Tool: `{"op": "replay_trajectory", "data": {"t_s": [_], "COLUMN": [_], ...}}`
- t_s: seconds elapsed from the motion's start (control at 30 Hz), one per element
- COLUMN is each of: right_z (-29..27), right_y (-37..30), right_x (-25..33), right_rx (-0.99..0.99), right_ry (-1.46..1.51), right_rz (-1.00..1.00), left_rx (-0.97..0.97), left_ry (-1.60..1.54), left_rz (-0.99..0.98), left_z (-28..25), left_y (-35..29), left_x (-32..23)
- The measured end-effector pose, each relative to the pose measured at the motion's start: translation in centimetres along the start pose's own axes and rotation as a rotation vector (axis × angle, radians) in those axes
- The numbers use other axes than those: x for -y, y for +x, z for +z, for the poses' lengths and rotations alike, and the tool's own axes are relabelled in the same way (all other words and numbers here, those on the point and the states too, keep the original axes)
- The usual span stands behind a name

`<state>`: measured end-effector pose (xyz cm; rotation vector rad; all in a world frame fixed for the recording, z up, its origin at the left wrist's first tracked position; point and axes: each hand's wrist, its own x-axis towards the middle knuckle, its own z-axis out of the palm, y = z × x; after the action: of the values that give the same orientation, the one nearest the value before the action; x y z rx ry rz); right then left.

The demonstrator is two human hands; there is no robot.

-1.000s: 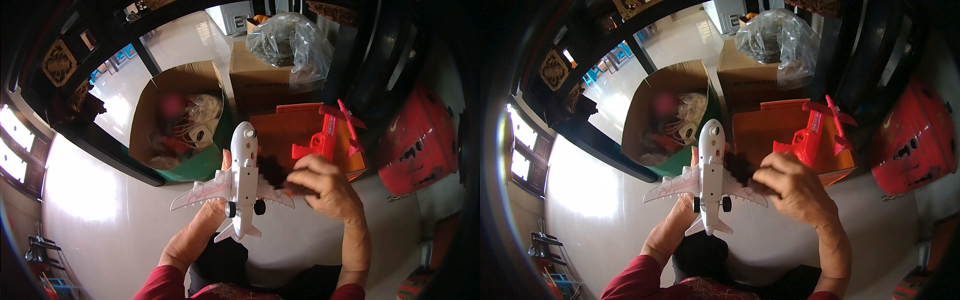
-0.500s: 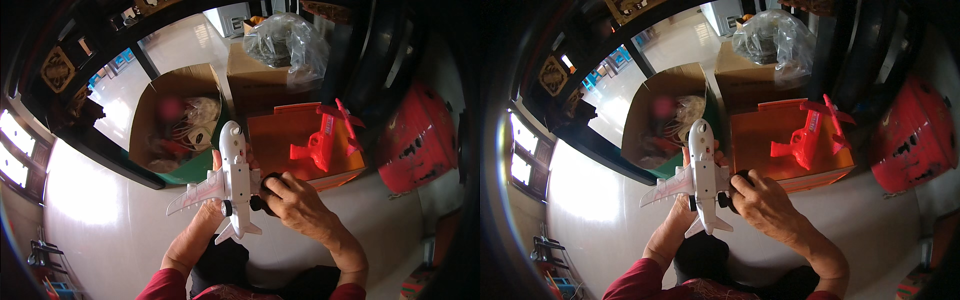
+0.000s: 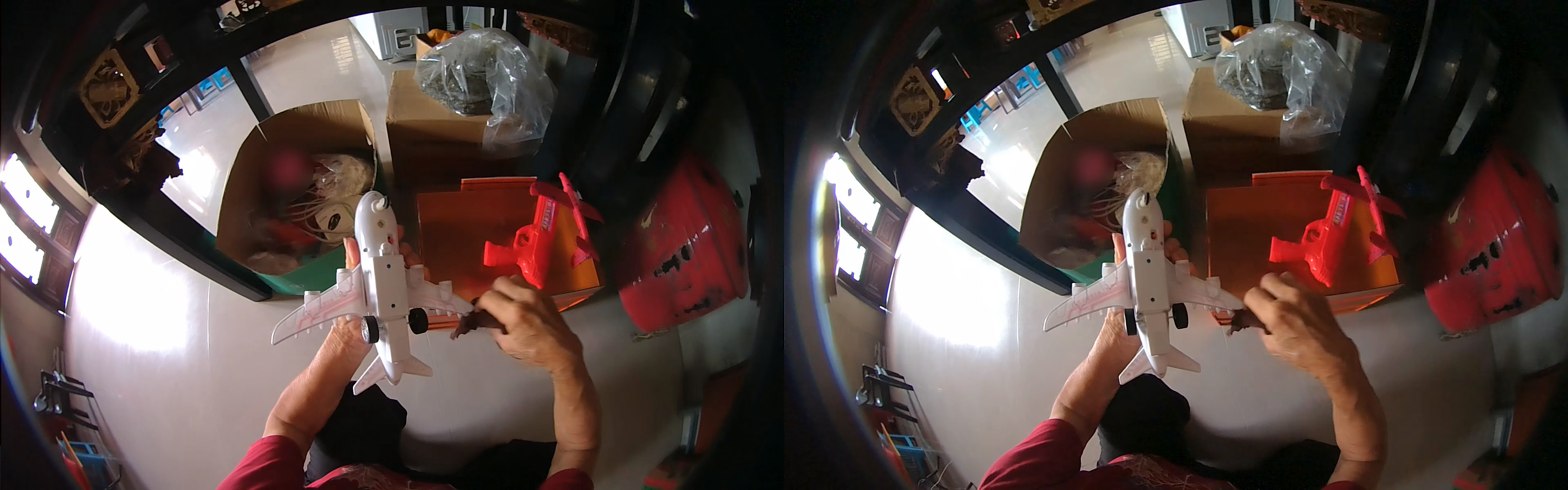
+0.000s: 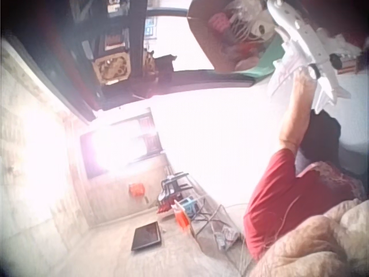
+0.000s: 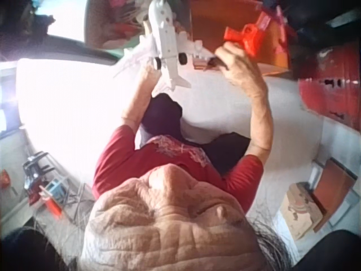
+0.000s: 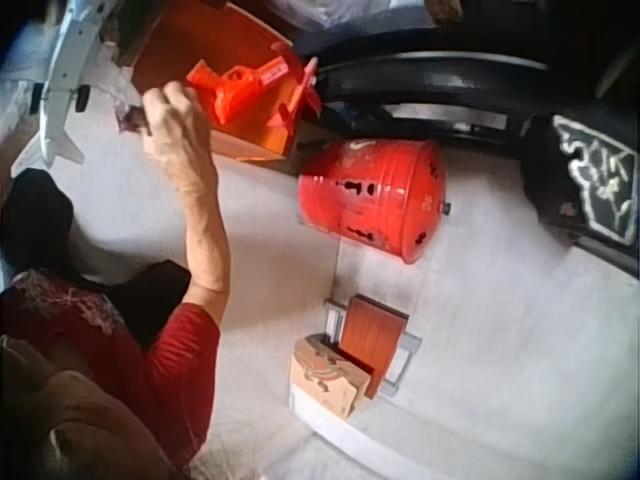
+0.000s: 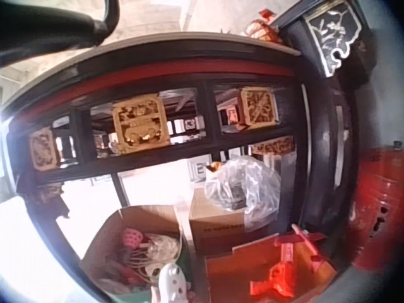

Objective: The person sits on the floor and wipes a toy airplane with a cloth. They then stand up and wipe a large table surface with a dark cloth. The person proceeds to wipe several small items on a white cabinet, including red plates, a yellow box, and a round container, using a white cloth.

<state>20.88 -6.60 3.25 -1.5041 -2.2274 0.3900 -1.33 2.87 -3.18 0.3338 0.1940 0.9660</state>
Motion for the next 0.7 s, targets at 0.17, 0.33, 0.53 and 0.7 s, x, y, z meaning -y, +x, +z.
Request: {"op": "replay_trajectory", "data": {"t_s": [0.17,0.33,0.53,0.7], "right_z": [-1.7,2.3,1.1,-0.3], "right_y": [1.7,2.4,1.3,1.7], "right_x": [2.5,5.4,4.8,5.3], "right_rx": [-0.351,-0.373,-0.057,-0.271], "right_ry": [0.495,0.148,0.226,0.342], "right_rz": [-0.139,-0.172,-0.155,-0.276], "left_rx": [-0.084,-0.208,-0.105,-0.370], "left_ry": [0.108,0.127,-0.034,-0.070], "left_rz": [-0.157,-0.232,-0.184,-0.105], "left_z": [-0.5,2.3,-1.0,0.3], "left_y": [-0.3,-0.8,0.3,0.3], "left_x": [1.2,3.0,1.8,1.5]}}
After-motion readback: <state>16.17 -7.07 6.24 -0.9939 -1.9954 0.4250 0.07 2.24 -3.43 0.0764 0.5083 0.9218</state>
